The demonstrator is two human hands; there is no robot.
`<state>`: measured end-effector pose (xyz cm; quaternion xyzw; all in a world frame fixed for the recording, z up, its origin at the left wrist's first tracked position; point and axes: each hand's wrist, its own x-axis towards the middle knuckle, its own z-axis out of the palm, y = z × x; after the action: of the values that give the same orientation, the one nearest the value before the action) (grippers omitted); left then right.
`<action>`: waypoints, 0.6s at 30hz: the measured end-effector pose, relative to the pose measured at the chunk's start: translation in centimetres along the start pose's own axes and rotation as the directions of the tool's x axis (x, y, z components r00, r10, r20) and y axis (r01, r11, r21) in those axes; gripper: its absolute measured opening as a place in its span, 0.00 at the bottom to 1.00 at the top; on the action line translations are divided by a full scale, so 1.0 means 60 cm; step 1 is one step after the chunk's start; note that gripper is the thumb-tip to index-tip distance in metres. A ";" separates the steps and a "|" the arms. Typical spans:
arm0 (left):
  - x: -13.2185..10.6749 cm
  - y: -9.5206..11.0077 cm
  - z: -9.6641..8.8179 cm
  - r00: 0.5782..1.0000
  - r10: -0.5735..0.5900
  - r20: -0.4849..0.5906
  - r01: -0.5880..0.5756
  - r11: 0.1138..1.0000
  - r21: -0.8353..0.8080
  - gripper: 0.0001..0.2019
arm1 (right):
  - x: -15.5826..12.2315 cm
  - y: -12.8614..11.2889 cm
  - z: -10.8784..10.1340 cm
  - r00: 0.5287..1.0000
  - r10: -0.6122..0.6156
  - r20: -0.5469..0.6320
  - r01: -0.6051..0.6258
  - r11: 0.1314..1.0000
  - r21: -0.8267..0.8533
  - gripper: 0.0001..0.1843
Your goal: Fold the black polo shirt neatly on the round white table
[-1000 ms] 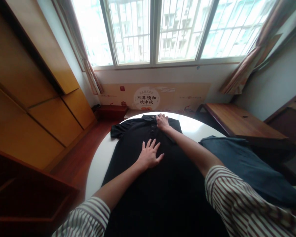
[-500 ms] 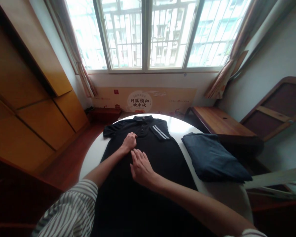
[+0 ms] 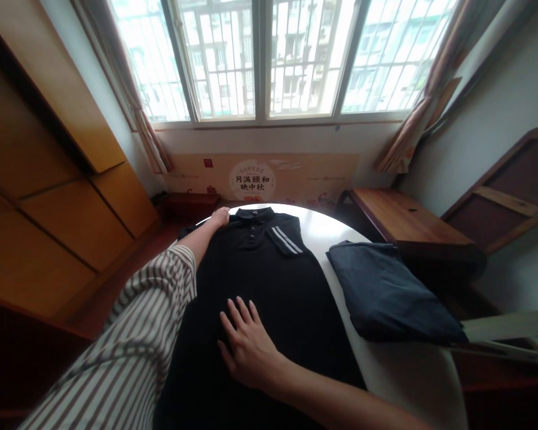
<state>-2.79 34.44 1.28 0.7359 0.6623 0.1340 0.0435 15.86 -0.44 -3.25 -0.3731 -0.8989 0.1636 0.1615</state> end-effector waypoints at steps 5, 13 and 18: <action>0.032 -0.001 -0.001 0.991 -0.028 0.130 0.028 1.000 0.006 0.16 | 0.000 -0.001 -0.002 1.000 -0.003 0.005 0.002 1.000 0.021 0.32; 0.069 -0.016 0.000 0.983 -0.027 0.181 0.021 0.999 0.032 0.19 | 0.001 -0.001 -0.005 1.000 -0.011 0.014 0.011 0.999 0.042 0.32; 0.072 -0.020 0.006 0.996 0.009 0.094 -0.012 0.999 0.036 0.21 | 0.001 -0.001 -0.003 1.000 -0.001 0.012 0.000 0.999 0.037 0.32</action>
<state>-3.49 38.91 1.27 0.7454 0.6581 0.0876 0.0603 15.85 -0.42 -3.08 -0.3689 -0.8967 0.1821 0.1631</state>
